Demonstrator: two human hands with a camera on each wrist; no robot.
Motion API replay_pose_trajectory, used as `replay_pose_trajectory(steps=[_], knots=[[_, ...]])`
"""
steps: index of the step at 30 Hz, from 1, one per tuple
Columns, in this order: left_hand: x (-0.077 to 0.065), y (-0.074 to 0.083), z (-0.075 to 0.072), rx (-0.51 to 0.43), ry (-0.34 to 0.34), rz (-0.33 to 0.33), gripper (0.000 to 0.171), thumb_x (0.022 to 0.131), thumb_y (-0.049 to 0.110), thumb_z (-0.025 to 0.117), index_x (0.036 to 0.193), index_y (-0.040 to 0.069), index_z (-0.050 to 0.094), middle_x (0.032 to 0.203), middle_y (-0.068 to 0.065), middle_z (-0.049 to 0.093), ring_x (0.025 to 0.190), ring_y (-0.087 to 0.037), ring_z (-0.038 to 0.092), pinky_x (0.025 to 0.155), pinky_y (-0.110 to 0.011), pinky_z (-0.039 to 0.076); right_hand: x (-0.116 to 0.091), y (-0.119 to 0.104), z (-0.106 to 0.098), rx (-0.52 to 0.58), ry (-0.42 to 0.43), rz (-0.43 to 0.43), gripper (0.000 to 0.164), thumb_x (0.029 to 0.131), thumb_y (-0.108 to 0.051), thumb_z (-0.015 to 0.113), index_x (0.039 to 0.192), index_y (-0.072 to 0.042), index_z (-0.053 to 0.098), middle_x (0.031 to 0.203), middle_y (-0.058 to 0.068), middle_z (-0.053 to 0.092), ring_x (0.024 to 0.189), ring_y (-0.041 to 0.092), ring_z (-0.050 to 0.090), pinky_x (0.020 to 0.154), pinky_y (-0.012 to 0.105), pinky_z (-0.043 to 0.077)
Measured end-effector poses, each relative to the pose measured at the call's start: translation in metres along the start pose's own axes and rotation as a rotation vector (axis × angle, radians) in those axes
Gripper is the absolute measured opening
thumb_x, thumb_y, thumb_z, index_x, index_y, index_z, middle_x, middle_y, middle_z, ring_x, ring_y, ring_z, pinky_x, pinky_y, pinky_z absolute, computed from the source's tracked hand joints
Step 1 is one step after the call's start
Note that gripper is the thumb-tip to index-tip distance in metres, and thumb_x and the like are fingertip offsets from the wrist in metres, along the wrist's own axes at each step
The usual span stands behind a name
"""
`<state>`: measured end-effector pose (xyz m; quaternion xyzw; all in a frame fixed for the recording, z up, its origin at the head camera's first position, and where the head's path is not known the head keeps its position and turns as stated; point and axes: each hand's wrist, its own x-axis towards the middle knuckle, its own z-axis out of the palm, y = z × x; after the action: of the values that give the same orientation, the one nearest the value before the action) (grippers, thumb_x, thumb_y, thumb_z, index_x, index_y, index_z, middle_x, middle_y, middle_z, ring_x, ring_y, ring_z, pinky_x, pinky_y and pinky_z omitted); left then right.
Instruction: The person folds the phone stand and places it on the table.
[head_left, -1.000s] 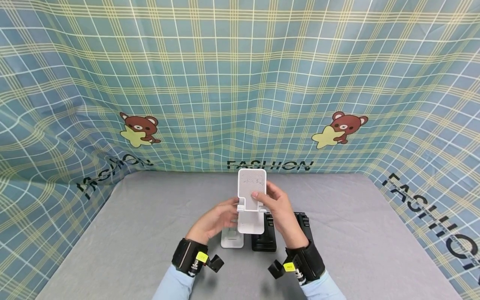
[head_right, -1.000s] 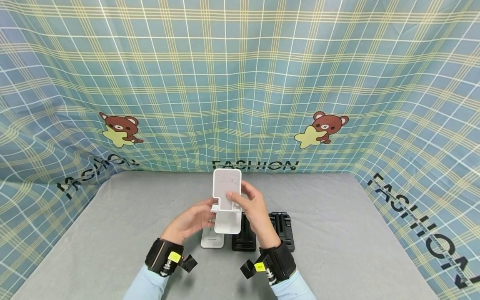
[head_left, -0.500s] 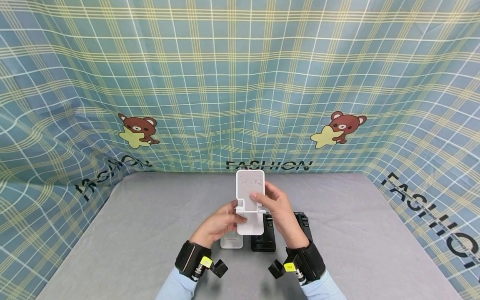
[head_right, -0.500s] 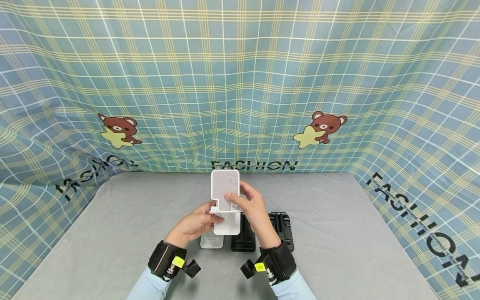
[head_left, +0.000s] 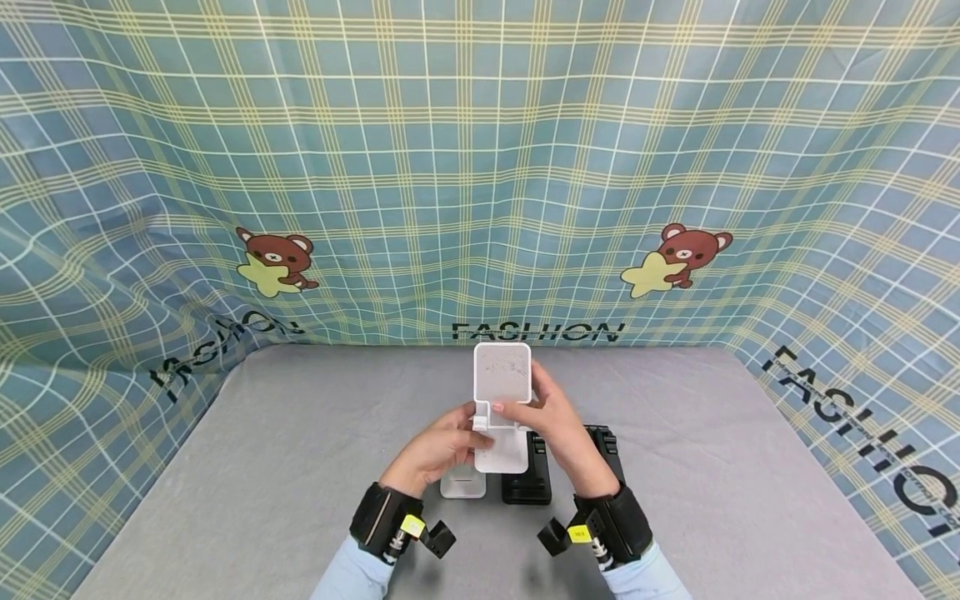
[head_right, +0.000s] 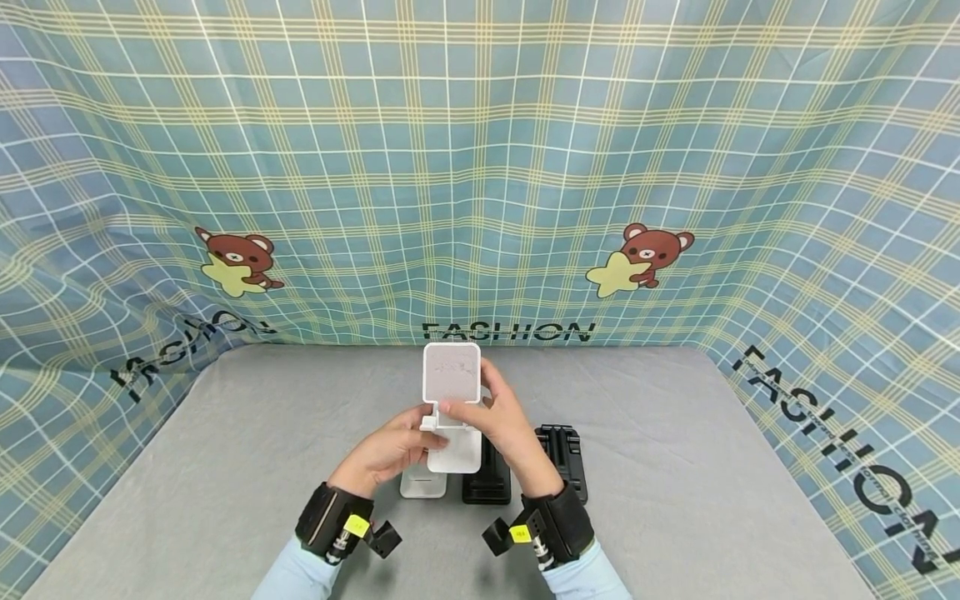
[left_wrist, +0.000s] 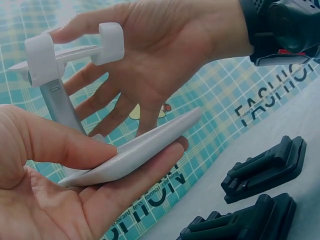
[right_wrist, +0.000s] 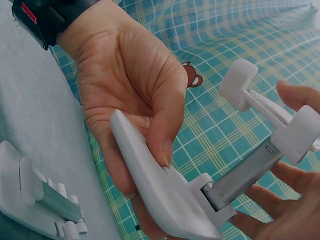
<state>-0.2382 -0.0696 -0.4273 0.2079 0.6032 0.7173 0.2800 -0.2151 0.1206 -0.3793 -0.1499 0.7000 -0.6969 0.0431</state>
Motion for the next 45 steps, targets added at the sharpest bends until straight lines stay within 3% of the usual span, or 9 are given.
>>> replay_pose_trajectory(steps=[6, 16, 23, 30, 45], knots=[[0.000, -0.001, 0.001, 0.004, -0.004, 0.000, 0.059, 0.086, -0.005, 0.050, 0.140, -0.005, 0.027, 0.116, -0.004, 0.060, 0.099, -0.020, 0.064, 0.085, -0.041, 0.054, 0.001, 0.003, -0.003, -0.037, -0.047, 0.035, 0.060, 0.080, -0.016, 0.073, 0.134, -0.014, 0.048, 0.119, 0.014, 0.060, 0.098, 0.022, 0.060, 0.082, 0.037, 0.049], [0.000, -0.001, 0.003, 0.012, -0.003, -0.021, 0.060, 0.086, -0.006, 0.050, 0.141, -0.004, 0.027, 0.119, -0.008, 0.058, 0.100, -0.021, 0.064, 0.085, -0.041, 0.055, 0.005, 0.008, -0.007, -0.059, -0.011, 0.018, 0.054, 0.078, -0.012, 0.075, 0.128, -0.006, 0.055, 0.112, 0.016, 0.064, 0.089, 0.020, 0.065, 0.076, 0.035, 0.053], [-0.003, 0.000, 0.005, 0.019, -0.008, -0.018, 0.064, 0.086, -0.005, 0.051, 0.144, -0.004, 0.025, 0.124, -0.017, 0.057, 0.099, -0.019, 0.064, 0.083, -0.037, 0.056, 0.009, 0.014, -0.002, -0.077, 0.114, -0.012, 0.046, 0.076, -0.006, 0.076, 0.120, -0.006, 0.062, 0.118, 0.016, 0.062, 0.089, 0.019, 0.066, 0.074, 0.034, 0.053], [-0.003, -0.001, 0.009, -0.004, -0.041, -0.013, 0.064, 0.085, -0.005, 0.050, 0.143, -0.007, 0.025, 0.124, -0.021, 0.057, 0.097, -0.017, 0.064, 0.080, -0.033, 0.056, 0.012, 0.021, 0.002, -0.069, 0.261, -0.037, 0.034, 0.076, -0.005, 0.076, 0.109, -0.004, 0.069, 0.110, 0.012, 0.068, 0.091, 0.016, 0.064, 0.072, 0.031, 0.053], [-0.003, -0.001, 0.011, 0.001, -0.035, -0.021, 0.063, 0.086, -0.005, 0.051, 0.143, -0.007, 0.024, 0.128, -0.025, 0.053, 0.100, -0.018, 0.064, 0.080, -0.030, 0.055, 0.013, 0.024, 0.002, -0.084, 0.313, -0.019, 0.028, 0.077, -0.010, 0.077, 0.105, -0.006, 0.072, 0.110, 0.009, 0.069, 0.098, 0.017, 0.061, 0.076, 0.030, 0.052]])
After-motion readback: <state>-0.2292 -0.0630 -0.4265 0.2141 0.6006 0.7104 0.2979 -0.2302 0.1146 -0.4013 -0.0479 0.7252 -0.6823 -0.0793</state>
